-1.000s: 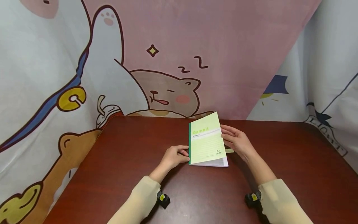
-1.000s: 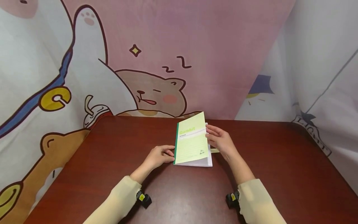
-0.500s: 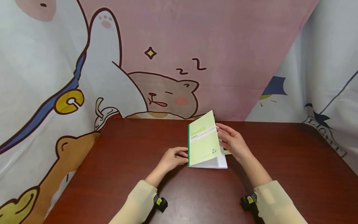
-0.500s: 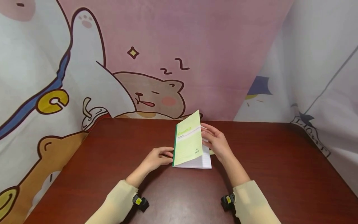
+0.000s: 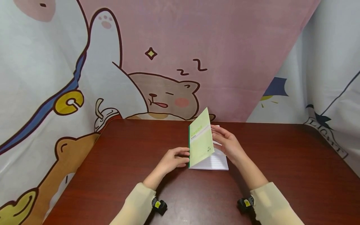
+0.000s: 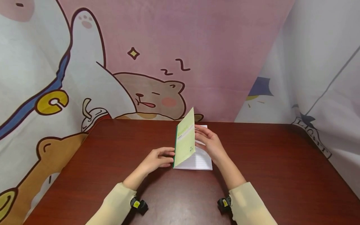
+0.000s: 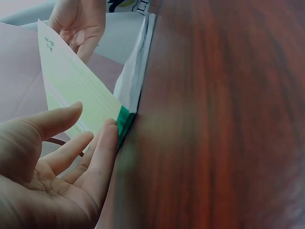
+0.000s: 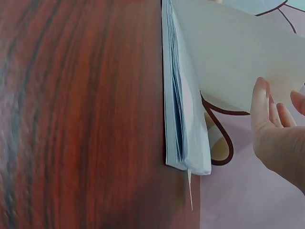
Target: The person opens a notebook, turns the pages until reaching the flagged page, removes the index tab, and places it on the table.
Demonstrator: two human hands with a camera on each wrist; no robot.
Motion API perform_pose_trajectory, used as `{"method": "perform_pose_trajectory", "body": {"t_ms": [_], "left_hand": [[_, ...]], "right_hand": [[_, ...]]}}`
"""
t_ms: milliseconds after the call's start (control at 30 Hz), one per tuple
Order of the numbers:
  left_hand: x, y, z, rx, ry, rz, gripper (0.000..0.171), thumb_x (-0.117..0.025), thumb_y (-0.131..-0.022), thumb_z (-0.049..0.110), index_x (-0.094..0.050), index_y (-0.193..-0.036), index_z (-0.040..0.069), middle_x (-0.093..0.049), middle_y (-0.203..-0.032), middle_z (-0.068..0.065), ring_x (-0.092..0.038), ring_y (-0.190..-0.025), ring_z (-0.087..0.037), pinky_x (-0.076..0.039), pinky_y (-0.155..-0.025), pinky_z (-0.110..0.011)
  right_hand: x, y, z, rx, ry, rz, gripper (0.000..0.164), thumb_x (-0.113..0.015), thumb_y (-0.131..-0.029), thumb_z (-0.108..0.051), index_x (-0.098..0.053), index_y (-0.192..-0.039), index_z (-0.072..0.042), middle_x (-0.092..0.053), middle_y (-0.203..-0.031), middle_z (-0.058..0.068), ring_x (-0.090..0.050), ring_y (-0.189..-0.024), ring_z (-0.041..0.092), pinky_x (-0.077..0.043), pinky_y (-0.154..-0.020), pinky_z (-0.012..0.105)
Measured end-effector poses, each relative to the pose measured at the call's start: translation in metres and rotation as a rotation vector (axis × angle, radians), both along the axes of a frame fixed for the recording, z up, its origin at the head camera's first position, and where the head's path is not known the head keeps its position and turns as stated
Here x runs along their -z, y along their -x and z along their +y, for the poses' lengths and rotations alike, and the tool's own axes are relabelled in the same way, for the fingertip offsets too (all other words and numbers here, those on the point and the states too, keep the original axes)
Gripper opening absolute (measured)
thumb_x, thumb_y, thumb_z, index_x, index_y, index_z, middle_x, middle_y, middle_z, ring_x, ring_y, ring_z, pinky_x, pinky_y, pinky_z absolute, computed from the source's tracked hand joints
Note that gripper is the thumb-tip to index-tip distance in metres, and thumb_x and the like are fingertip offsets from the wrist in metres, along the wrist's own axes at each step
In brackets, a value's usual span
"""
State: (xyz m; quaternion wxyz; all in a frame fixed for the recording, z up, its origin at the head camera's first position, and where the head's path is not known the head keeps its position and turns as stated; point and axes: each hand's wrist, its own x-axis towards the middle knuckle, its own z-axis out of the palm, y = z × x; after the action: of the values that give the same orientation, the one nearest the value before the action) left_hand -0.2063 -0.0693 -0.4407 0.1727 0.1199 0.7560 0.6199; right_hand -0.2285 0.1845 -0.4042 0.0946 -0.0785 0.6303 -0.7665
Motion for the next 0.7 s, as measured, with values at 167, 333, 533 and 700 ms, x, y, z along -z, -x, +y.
{"method": "perform_pose_trajectory", "body": {"t_ms": [167, 333, 533, 700], "left_hand": [[-0.007, 0.000, 0.000, 0.005, -0.041, 0.017, 0.043, -0.064, -0.094, 0.004, -0.055, -0.136, -0.005, -0.062, -0.129, -0.027, -0.068, -0.103, -0.020, -0.060, -0.085, -0.037], [-0.014, 0.000, 0.000, 0.006, -0.068, 0.013, 0.043, -0.063, -0.095, 0.003, -0.054, -0.137, -0.005, -0.059, -0.133, -0.028, -0.067, -0.108, -0.022, -0.060, -0.086, -0.038], [-0.020, 0.000, -0.002, -0.001, -0.091, 0.015, 0.044, -0.062, -0.096, 0.005, -0.053, -0.138, -0.005, -0.058, -0.135, -0.028, -0.067, -0.113, -0.035, -0.059, -0.088, -0.040], [-0.025, 0.000, -0.004, -0.012, -0.110, 0.012, 0.046, -0.063, -0.097, 0.008, -0.051, -0.140, -0.005, -0.056, -0.137, -0.029, -0.064, -0.116, -0.041, -0.058, -0.089, -0.040]], "right_hand": [[0.001, -0.002, -0.006, -0.023, -0.001, -0.003, 0.054, -0.049, -0.104, -0.008, -0.030, -0.152, 0.006, -0.065, -0.118, -0.014, -0.065, -0.104, 0.002, -0.056, -0.089, 0.024], [0.004, -0.003, -0.012, -0.051, -0.006, -0.002, 0.053, -0.048, -0.103, -0.006, -0.029, -0.151, 0.007, -0.065, -0.115, -0.014, -0.064, -0.103, 0.002, -0.056, -0.089, 0.024], [0.006, -0.006, -0.018, -0.085, -0.035, 0.004, 0.054, -0.051, -0.103, -0.008, -0.032, -0.150, 0.007, -0.064, -0.116, -0.012, -0.063, -0.105, 0.002, -0.055, -0.091, 0.024], [0.008, -0.008, -0.022, -0.097, -0.027, 0.000, 0.052, -0.054, -0.101, -0.009, -0.036, -0.148, 0.007, -0.064, -0.117, -0.010, -0.064, -0.105, 0.003, -0.055, -0.093, 0.026]]}}
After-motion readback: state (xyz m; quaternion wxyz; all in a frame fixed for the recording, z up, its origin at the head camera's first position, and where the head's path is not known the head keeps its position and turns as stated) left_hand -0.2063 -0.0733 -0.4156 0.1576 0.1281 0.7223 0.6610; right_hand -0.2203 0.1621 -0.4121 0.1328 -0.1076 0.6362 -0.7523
